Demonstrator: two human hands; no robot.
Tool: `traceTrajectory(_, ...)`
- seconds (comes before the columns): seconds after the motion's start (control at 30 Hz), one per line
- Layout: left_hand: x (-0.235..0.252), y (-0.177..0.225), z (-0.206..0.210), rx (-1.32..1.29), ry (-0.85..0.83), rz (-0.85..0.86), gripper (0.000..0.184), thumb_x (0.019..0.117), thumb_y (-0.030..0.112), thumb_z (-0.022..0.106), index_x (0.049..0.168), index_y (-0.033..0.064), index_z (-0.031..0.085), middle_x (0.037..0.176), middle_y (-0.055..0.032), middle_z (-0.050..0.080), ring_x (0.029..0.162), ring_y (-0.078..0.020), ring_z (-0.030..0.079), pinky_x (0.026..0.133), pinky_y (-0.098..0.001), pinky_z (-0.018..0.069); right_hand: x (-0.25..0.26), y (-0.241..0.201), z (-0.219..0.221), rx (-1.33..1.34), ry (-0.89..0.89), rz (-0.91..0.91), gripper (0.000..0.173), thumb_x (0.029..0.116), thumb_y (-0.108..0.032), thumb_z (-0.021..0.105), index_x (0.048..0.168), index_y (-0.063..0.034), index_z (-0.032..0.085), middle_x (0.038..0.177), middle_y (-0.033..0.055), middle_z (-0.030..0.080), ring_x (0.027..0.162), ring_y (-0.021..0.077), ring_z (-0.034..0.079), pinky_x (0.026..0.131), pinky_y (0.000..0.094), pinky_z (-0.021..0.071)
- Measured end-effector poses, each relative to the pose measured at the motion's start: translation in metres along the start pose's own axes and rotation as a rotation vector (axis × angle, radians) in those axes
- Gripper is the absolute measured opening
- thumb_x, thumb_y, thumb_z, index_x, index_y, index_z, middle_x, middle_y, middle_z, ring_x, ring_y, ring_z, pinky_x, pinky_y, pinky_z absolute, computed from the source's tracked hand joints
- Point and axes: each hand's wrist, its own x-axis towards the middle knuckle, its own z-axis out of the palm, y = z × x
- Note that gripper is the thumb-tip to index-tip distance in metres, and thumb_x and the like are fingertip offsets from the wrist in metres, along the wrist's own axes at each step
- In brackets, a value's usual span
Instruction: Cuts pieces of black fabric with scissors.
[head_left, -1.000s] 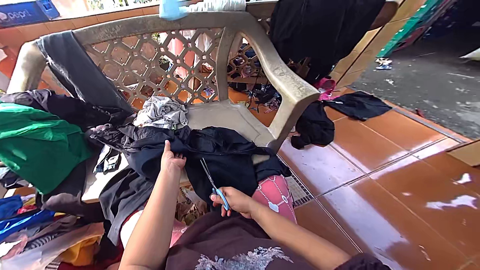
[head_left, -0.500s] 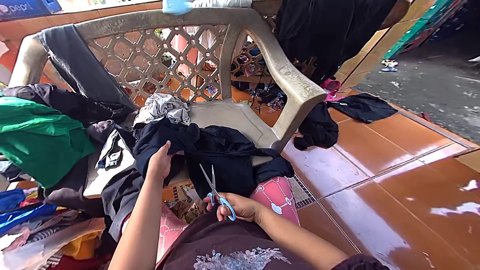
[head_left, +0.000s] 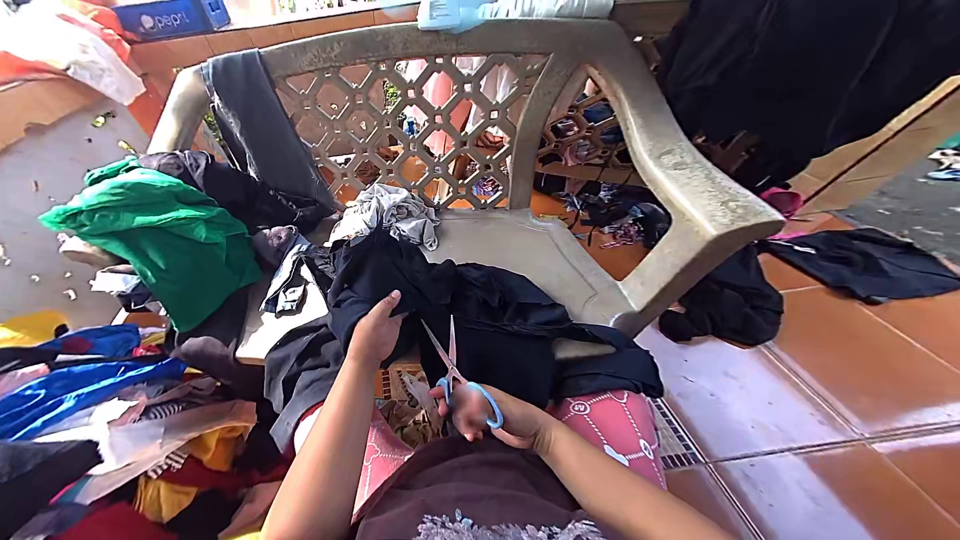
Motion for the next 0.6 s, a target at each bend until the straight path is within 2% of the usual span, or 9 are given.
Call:
traceTrajectory(0.13,-0.001,-0.002,0.000,-0.120,-0.072,-0.017,0.023,0.0931,0.004,0.048,0.115,0.0012,0.056,0.104,-0.0108,0.073,0.099,-0.0237,0.071,0.091,-0.0460,0.0590,0.004,-0.014,-0.003,-0.111,0.082,-0.009,0.089,0.0803,-0.079,0.063,0.134,-0.0089,0.055,0.106,-0.0082,0.065,0.064,-0.0036,0.053,0.059,0.0130,0.0463)
traceTrajectory(0.23,0.000,-0.001,-0.002,-0.202,-0.168,-0.024,0.022,0.0820,0.003,0.058,0.103,0.0051,0.065,0.100,-0.0113,0.075,0.095,-0.0259,0.074,0.086,-0.0470,0.0607,0.009,-0.030,-0.010,-0.172,0.099,-0.021,0.078,0.0823,-0.076,0.065,0.126,-0.0107,0.061,0.099,-0.0108,0.065,0.061,-0.0057,0.050,0.056,0.0115,0.0433)
traceTrajectory(0.3,-0.003,0.000,-0.003,-0.238,-0.214,-0.028,0.023,0.0772,0.001,0.059,0.098,0.0066,0.068,0.099,-0.0115,0.075,0.094,-0.0263,0.074,0.085,-0.0475,0.0608,0.012,-0.037,-0.012,-0.207,0.099,-0.019,0.071,0.0850,-0.072,0.065,0.121,-0.0112,0.063,0.094,-0.0125,0.066,0.059,-0.0073,0.048,0.055,0.0107,0.0405)
traceTrajectory(0.47,-0.009,0.005,-0.004,-0.234,-0.321,-0.069,0.027,0.0761,-0.001,0.058,0.098,0.0083,0.071,0.100,-0.0100,0.076,0.096,-0.0246,0.074,0.086,-0.0461,0.0607,0.022,-0.046,-0.014,-0.301,0.137,-0.056,0.052,0.0862,-0.061,0.070,0.107,-0.0130,0.067,0.079,-0.0166,0.063,0.058,-0.0093,0.046,0.054,0.0103,0.0370)
traceTrajectory(0.53,-0.010,0.006,-0.003,-0.234,-0.360,-0.074,0.027,0.0763,-0.001,0.058,0.098,0.0076,0.072,0.100,-0.0104,0.076,0.096,-0.0246,0.074,0.086,-0.0452,0.0608,0.024,-0.047,-0.012,-0.315,0.160,-0.071,0.046,0.0854,-0.061,0.070,0.098,-0.0166,0.065,0.075,-0.0169,0.060,0.061,-0.0080,0.049,0.057,0.0112,0.0397)
traceTrajectory(0.6,-0.010,0.008,0.000,-0.219,-0.362,-0.072,0.027,0.0764,-0.001,0.058,0.098,0.0073,0.071,0.100,-0.0103,0.076,0.095,-0.0245,0.074,0.085,-0.0451,0.0612,0.026,-0.046,-0.008,-0.292,0.199,-0.098,0.048,0.0825,-0.065,0.071,0.091,-0.0184,0.062,0.073,-0.0166,0.059,0.062,-0.0068,0.052,0.058,0.0116,0.0418)
